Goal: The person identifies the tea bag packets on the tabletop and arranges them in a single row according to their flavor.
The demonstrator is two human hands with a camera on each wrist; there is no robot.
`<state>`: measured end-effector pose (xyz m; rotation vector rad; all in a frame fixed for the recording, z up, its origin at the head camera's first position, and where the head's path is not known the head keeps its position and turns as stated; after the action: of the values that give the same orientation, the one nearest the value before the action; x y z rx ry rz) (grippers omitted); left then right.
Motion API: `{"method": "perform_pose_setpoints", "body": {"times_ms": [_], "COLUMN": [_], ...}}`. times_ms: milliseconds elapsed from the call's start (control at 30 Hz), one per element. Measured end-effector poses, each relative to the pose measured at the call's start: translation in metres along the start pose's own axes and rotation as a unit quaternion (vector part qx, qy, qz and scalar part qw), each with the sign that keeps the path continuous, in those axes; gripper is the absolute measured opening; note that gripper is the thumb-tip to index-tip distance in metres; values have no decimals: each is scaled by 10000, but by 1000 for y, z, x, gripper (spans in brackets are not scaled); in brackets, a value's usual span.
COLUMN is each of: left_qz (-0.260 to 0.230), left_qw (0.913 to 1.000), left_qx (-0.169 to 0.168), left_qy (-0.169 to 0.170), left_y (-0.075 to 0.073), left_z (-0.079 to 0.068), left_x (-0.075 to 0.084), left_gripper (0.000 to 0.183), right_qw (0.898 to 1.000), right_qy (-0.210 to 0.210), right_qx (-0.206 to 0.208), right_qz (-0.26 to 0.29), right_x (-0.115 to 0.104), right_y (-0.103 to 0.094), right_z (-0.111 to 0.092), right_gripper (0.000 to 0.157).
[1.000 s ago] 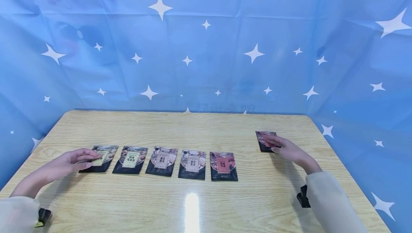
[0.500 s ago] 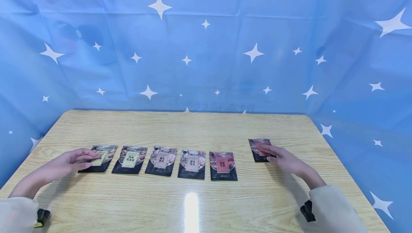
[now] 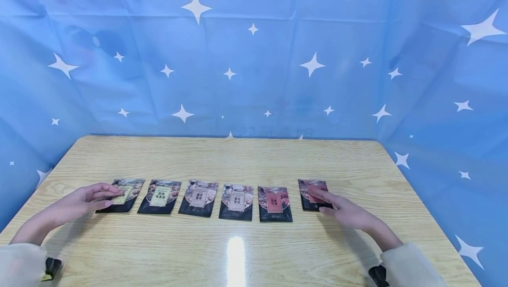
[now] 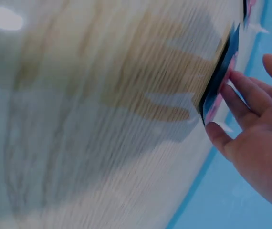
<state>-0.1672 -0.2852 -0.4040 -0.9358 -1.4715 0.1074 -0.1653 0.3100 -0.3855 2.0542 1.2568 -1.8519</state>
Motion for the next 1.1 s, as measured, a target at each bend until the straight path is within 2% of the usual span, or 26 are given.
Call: {"method": "perform_pose_setpoints", "body": {"times_ms": [367,500,933,1100], "left_qz": [16,69,392,687], "left_qw": [10000,9999,9989,9971], "left_qx": [30,71,249,306], "left_qy": [-70,-81,-108,-77], "left_y": [2,3,3,2], "left_z": [1,0,-1,-1], "left_x": [0,1,5,7], "left_gripper": [42,40,37,36], "right_qw": [9998,9997,9996,9998], "right_qy": [-48,88,235,147], "right_qx": [-175,-225,-175,-162], "right_qz": [-1,36,48,-31], "right_x": [-6,-7,-8,-11], "right_y": [15,18,19,18], "right_z": [-8,-9,-13,-13], "right_gripper": [54,55,56,55]}}
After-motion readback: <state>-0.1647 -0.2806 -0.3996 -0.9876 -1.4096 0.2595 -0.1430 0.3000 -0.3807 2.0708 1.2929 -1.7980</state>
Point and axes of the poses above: each hand's wrist, its own z-axis towards the middle knuckle, its own y-axis out of the palm, x = y × z, the point moved 4 cm from there along z, towards the middle knuckle, and after that the axes turned 12 degrees about z, right-handed, at the moved point
